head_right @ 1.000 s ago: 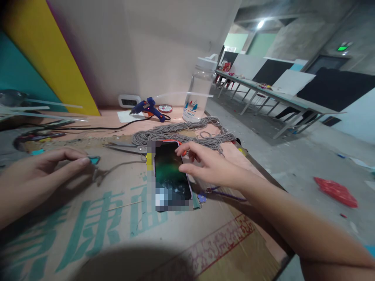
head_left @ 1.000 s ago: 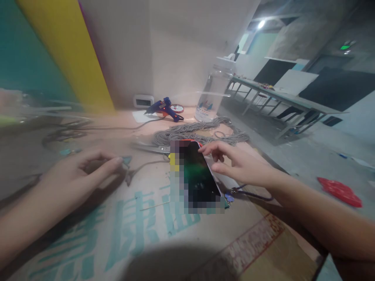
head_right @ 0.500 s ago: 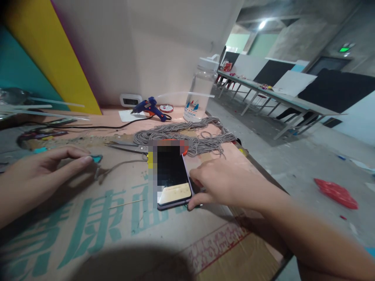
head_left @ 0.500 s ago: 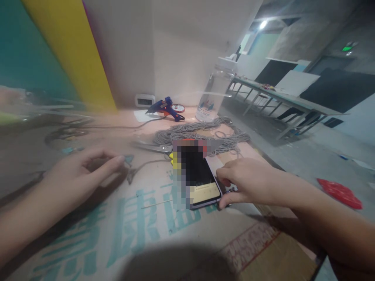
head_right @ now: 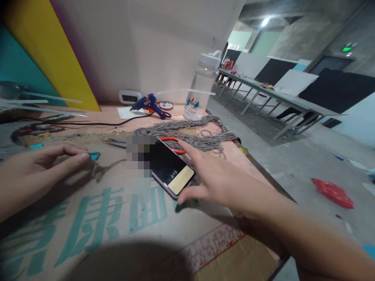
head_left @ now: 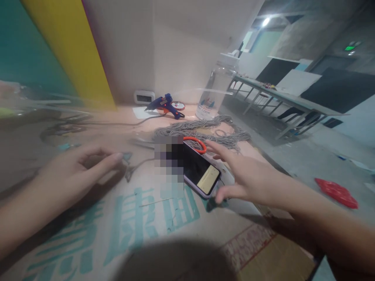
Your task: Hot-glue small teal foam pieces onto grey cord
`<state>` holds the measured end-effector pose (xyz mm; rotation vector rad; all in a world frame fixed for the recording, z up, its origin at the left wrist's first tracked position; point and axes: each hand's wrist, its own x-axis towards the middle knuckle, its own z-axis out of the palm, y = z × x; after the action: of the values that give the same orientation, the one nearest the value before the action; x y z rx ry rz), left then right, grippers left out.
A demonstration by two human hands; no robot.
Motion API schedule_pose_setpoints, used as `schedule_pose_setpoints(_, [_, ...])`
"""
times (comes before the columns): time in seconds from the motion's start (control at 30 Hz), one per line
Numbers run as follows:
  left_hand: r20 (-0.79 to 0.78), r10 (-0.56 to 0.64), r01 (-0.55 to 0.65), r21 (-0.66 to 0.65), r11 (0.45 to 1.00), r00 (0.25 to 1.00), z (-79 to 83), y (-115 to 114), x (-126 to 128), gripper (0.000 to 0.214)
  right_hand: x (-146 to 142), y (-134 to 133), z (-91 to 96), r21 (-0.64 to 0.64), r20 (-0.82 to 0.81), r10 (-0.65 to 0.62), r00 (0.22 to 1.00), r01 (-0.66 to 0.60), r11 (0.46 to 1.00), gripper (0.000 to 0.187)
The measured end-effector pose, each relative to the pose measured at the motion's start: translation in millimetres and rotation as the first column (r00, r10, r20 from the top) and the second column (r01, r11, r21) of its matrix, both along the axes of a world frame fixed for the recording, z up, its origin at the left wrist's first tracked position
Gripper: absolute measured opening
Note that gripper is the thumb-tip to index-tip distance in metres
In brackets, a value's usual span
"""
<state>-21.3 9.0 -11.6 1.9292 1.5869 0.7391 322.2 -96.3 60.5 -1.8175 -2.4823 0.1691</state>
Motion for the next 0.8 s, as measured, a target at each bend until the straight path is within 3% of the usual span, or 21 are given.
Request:
schedule_pose_setpoints(0.17, [-0.111, -0.012, 0.012, 0.002, 1.000, 0.994, 5.0, -1, 2, 0.047, -27, -6, -18.0, 0.035, 0.012, 0.045, 0.999, -0.046, 0.998, 0.126])
schedule_pose_setpoints(0.3, [-0.102, -0.008, 0.006, -0.015, 1.000, 0.995, 7.6, -1, 4, 0.049, -30, -5, -28.1, 0.060, 0.053, 0.073, 0.996, -0.076, 0.995, 0.118])
schedule_pose_setpoints(0.47, [-0.088, -0.048, 0.047, -0.010, 0.999, 0.995, 8.9, -2, 4, 0.048, -27, -2, -26.8, 0.039, 0.041, -0.006, 0.999, 0.004, 0.999, 0.098])
schedule_pose_setpoints(0.7, [-0.052, -0.072, 0.070, -0.029, 0.997, 0.996, 7.8, -1, 3, 0.046, -22, 10, -27.4, -0.074, -0.009, -0.090, 0.996, 0.089, 0.993, 0.107])
schedule_pose_setpoints(0.8, [-0.064, -0.065, 0.065, -0.006, 0.998, 0.996, 8.6, -2, 3, 0.046, -21, 10, -28.3, -0.058, -0.025, -0.112, 0.993, 0.111, 0.992, 0.110])
